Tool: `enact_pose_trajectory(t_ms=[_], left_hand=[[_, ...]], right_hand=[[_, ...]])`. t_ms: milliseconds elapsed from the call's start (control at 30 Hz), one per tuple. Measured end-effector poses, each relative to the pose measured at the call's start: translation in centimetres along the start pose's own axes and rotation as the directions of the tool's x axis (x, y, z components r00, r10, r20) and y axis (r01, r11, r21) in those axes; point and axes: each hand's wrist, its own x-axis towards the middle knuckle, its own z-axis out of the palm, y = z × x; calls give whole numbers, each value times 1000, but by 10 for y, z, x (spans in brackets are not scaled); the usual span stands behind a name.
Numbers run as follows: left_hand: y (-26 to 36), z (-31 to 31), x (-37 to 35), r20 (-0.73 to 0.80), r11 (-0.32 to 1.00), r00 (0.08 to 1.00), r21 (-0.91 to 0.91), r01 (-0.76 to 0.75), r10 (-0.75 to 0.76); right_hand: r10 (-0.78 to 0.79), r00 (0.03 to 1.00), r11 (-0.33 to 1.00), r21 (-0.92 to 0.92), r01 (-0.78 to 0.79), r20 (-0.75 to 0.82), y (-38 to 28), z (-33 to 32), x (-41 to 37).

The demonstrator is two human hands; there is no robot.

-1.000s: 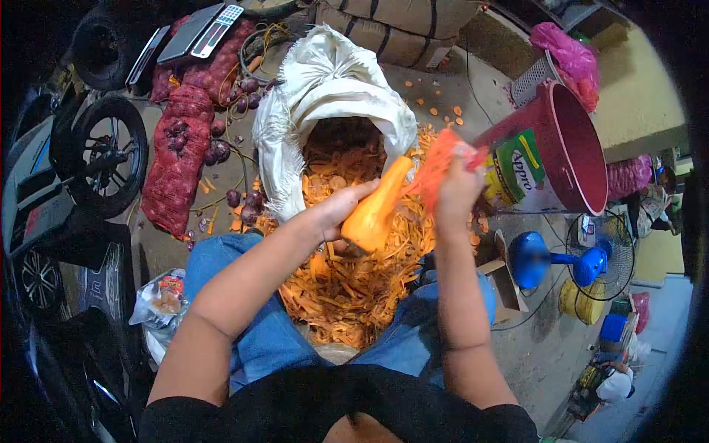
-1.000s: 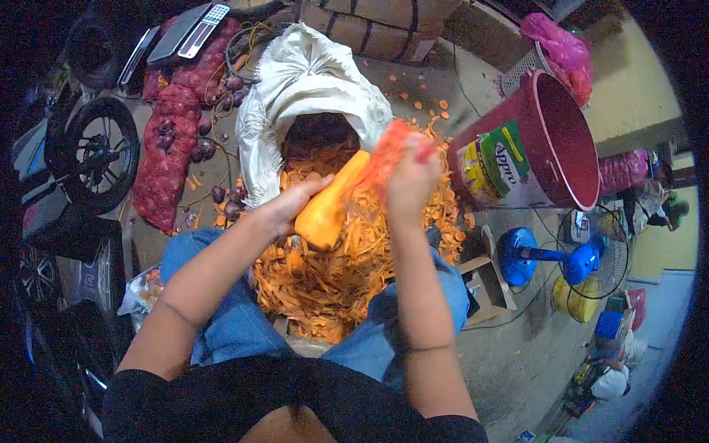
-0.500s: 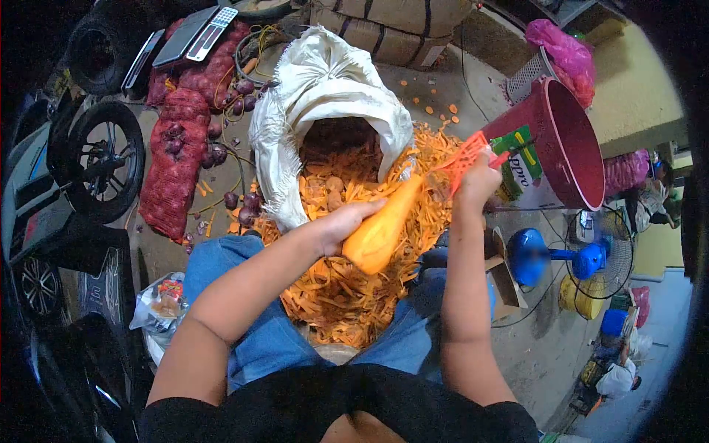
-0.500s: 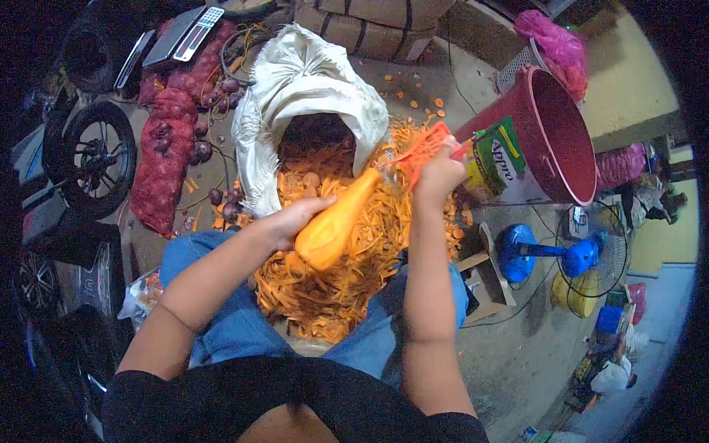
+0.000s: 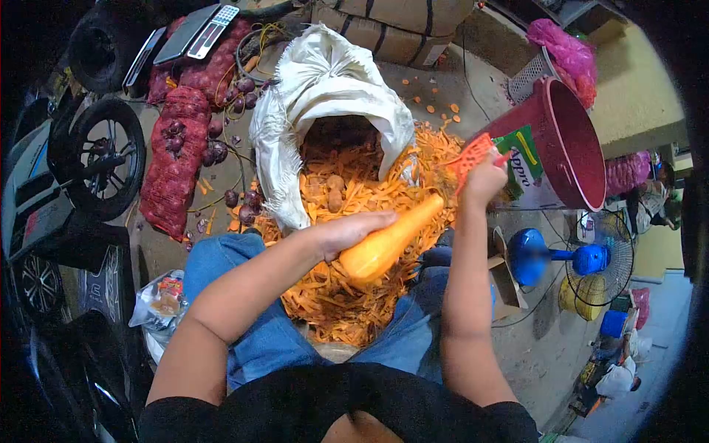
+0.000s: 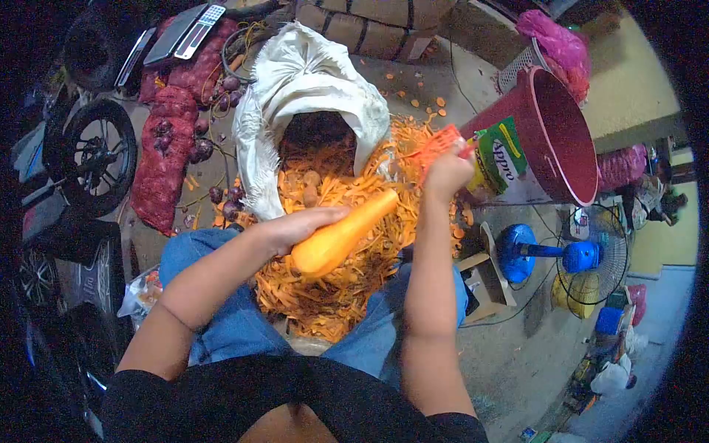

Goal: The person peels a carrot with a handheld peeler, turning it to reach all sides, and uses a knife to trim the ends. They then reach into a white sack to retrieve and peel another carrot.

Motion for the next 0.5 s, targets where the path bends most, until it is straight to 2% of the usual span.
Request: enact_pose_trajectory(t_ms=[33, 67, 100, 133, 167, 200, 233, 267, 300, 367, 400, 467, 500], left_hand=[[-1, 1, 0, 31, 996, 997, 61, -66, 65], [1, 0, -3, 36, 999, 999, -24, -23, 24], [7, -2, -5, 37, 999, 999, -24, -22, 23], [13, -6, -7, -5, 1000, 1000, -27, -6, 6], [18, -12, -8, -50, 999, 999, -31, 9, -11], [21, -16, -8, -104, 998, 993, -15, -56, 54], [24, -21, -8, -107, 998, 992, -15, -61, 59], [27, -25, -8, -173, 981, 976, 164, -101, 130], [29, -28, -8, -226, 933, 952, 339, -124, 208], [35, -28, -11, -247, 904, 931, 398, -156, 269], [35, -30, -11, -266, 852, 908, 500, -158, 325], [31, -41, -5, -313, 730, 849, 674, -117, 425], [33, -43, -7, -314, 730, 849, 674, -116, 425]], right_hand=[[2, 1000, 1000, 0, -2, -5, 2, -2, 4], [57, 998, 996, 70, -57, 0, 4, -3, 7], [111, 994, 984, 140, -111, 12, 1, -4, 7], [-66, 995, 989, 139, 55, 74, -2, -5, 2], [-65, 995, 988, 142, 54, 79, -1, -5, -2], [-106, 970, 983, 167, 70, 217, -3, -4, -6], [-151, 925, 977, 195, 86, 348, -7, -3, -11], [-80, 899, 988, 152, 16, 430, -11, -4, -17], [-85, 898, 988, 155, 19, 432, -16, -5, -24], [-125, 786, 992, 99, 81, 606, -22, -6, -37], [-127, 784, 992, 101, 82, 608, -24, -6, -42], [-148, 673, 951, -82, 297, 725, -25, -7, -49], [-148, 672, 951, -81, 297, 726, -19, -6, -50]])
